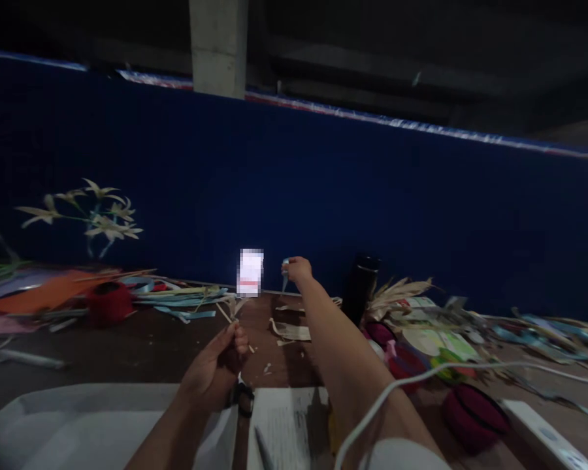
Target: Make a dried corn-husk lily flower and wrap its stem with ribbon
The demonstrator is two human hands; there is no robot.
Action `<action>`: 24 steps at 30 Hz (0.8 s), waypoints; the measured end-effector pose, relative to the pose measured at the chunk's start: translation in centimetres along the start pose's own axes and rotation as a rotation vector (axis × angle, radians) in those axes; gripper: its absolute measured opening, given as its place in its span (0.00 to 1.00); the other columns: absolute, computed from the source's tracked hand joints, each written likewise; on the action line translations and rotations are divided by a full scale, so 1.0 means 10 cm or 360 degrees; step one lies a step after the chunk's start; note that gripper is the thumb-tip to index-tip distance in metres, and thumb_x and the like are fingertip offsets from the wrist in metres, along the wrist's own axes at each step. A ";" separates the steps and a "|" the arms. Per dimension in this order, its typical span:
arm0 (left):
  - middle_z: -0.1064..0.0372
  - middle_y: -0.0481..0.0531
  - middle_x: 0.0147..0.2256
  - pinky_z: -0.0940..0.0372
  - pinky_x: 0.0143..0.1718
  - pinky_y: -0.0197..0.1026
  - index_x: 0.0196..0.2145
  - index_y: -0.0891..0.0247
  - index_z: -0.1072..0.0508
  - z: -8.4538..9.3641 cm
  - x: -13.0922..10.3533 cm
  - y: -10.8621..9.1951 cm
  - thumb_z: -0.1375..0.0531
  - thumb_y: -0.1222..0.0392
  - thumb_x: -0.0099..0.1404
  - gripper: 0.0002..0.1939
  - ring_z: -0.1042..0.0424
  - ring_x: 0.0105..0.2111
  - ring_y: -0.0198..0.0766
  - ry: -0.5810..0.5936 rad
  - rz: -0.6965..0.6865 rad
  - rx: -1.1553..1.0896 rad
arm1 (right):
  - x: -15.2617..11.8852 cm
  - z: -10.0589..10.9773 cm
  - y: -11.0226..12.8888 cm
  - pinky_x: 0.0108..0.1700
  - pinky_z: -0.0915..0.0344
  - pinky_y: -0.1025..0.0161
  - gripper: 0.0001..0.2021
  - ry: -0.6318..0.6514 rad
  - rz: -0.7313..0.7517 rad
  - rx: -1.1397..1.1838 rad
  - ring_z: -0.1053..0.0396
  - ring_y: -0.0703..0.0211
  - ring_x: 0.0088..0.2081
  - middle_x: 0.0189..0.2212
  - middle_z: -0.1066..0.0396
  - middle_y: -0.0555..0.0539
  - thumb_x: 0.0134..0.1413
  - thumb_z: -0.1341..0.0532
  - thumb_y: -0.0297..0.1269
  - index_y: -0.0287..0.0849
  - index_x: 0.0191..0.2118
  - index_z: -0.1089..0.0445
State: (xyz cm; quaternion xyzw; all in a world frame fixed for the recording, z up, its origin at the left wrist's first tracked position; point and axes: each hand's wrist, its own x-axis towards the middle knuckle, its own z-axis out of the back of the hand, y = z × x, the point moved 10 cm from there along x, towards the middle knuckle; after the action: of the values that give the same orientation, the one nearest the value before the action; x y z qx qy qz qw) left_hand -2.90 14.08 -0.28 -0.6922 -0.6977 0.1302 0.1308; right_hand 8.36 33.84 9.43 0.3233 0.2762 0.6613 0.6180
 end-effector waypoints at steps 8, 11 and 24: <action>0.35 0.49 0.25 0.35 0.23 0.30 0.30 0.70 0.28 -0.02 -0.01 -0.05 0.40 0.71 0.56 0.03 0.35 0.23 0.27 0.0029 -0.0011 0.0083 | -0.13 0.43 0.37 0.30 0.30 0.64 0.12 0.0128 0.0204 0.0674 0.29 0.64 0.30 0.36 0.29 0.48 0.58 0.44 0.33 0.37 0.48 0.37; 0.35 0.48 0.25 0.35 0.23 0.29 0.31 0.69 0.28 -0.03 -0.02 -0.05 0.40 0.71 0.56 0.04 0.35 0.23 0.27 0.0016 -0.0001 0.0071 | -0.20 0.50 0.49 0.29 0.30 0.65 0.13 0.0170 0.0270 0.0681 0.29 0.64 0.30 0.36 0.29 0.48 0.58 0.44 0.32 0.38 0.48 0.37; 0.35 0.49 0.25 0.34 0.25 0.30 0.30 0.71 0.29 -0.05 -0.01 -0.03 0.43 0.72 0.59 0.04 0.34 0.24 0.27 0.0055 -0.0003 0.0047 | -0.36 0.25 0.27 0.48 0.38 0.47 0.15 -0.0011 0.0293 -0.0417 0.36 0.51 0.49 0.50 0.37 0.42 0.57 0.44 0.37 0.39 0.50 0.38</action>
State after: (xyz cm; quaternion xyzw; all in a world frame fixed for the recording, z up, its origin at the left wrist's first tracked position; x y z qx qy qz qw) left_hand -3.04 13.98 0.28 -0.6917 -0.6940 0.1282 0.1532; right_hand 8.69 29.97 12.75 0.2661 0.1547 0.7444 0.5926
